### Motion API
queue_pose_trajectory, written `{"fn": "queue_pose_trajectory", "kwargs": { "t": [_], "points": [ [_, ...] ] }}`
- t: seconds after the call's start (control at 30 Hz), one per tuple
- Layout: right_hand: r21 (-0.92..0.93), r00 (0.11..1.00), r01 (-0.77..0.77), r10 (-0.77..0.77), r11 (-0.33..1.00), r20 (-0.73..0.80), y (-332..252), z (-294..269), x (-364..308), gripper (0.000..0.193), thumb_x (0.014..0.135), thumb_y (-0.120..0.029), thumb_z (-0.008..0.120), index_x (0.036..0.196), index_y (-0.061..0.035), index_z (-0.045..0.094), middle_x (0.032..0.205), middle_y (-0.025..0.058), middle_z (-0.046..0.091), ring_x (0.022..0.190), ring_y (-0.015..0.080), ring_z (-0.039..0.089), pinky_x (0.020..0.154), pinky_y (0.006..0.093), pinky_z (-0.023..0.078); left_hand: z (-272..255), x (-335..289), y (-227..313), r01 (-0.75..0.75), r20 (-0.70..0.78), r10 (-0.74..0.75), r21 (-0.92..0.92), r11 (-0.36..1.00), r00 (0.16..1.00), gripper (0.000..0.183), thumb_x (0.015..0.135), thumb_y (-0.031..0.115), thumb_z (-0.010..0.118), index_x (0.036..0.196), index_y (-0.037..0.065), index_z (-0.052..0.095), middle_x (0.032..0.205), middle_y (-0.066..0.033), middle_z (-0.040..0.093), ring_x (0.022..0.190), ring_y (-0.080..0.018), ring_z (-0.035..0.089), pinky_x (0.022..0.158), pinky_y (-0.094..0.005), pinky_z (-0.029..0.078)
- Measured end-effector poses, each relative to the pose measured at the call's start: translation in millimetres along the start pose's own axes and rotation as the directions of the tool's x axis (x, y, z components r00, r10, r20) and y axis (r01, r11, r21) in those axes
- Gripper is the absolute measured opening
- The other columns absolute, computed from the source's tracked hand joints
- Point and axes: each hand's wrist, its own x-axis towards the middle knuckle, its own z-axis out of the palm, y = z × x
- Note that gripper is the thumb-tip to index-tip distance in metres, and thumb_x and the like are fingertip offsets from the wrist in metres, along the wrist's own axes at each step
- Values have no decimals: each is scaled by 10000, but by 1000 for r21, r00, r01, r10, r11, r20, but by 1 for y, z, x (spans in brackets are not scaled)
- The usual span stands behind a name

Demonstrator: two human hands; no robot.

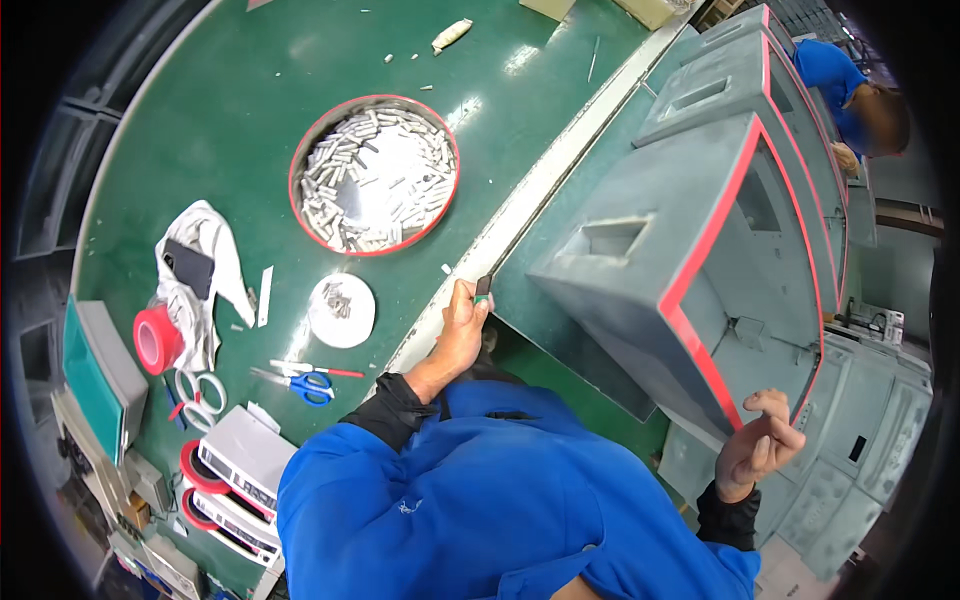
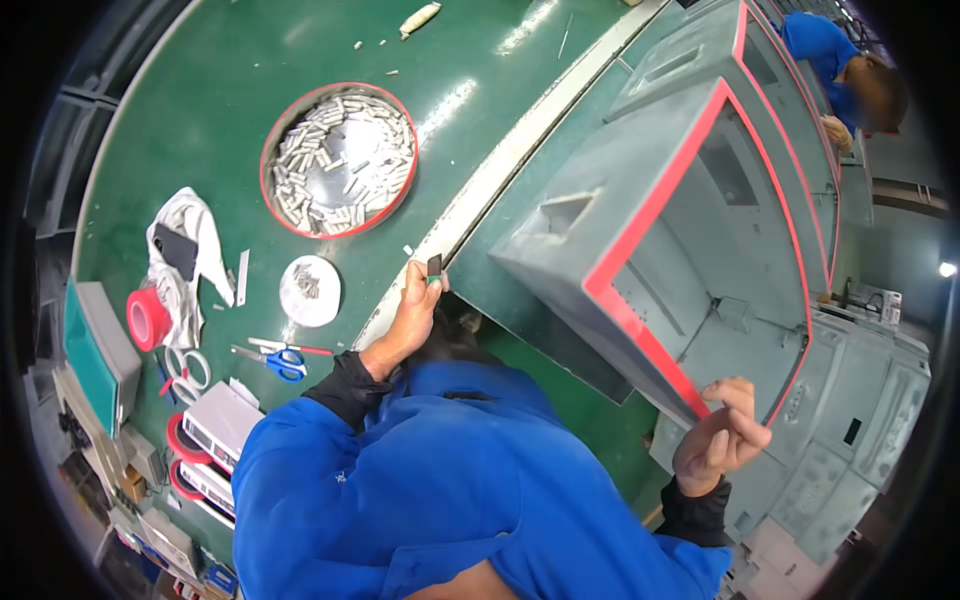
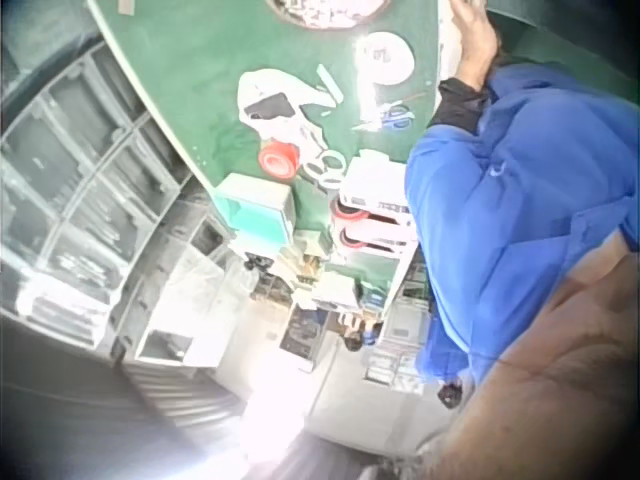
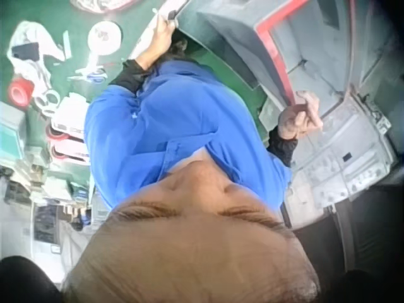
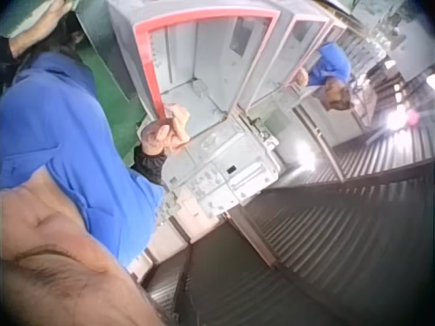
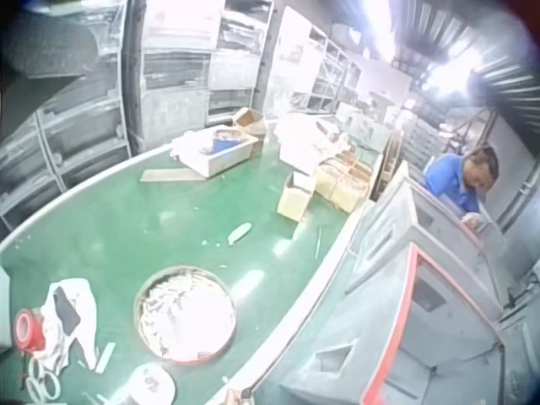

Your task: The person applies red tape along the edges of a gray metal cabinet door, smoothing it into place. They then use a small metal tool to scrape or clean a rectangular cutout on the door's surface. The person handles the door and the tool throughout the process.

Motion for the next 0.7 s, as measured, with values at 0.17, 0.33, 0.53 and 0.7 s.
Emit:
{"fn": "queue_pose_trajectory", "kwargs": {
  "t": [0.17, 0.33, 0.53, 0.7],
  "points": [
    [-104, 916, -398, 389, 911, -96, 6, 13, 1, 174, 910, -241, 417, 928, -78, 360, 843, 156, 551, 829, 201, 468, 829, 363, 342, 14, 35, -3, -13, 53, 17, -63, 998, 998, 65, 883, 27, 456, 943, 51, 451, 831, -79, 538, 719, -210, 501, 684, -352, 404],
    [-196, 847, -531, 510, 824, -150, 5, 20, 4, 218, 897, -284, 443, 916, -88, 351, 826, 158, 552, 819, 194, 477, 831, 346, 347, 6, 66, -2, 117, 311, -105, -21, 993, 945, 175, 963, 203, 421, 972, 28, 431, 948, -66, 540, 876, -166, 473, 823, -311, 370],
    [-240, 815, -579, 540, 779, -211, 5, 22, 0, 302, 882, -350, 498, 931, -93, 347, 811, 168, 558, 783, 197, 485, 807, 358, 360, 18, 102, 19, -145, 342, 73, 188, 971, 937, 160, 920, 160, 475, 989, 17, 459, 863, -75, 500, 873, -232, 464, 827, -356, 290],
    [-216, 853, -518, 480, 828, -207, 8, 19, -6, 291, 881, -332, 495, 951, -83, 360, 803, 181, 569, 754, 215, 501, 771, 368, 378, 18, 129, 34, -390, 458, 217, 326, 861, 862, 163, 837, 39, 518, 998, 45, 491, 896, -66, 500, 880, -249, 452, 797, -365, 288]
  ]
}}
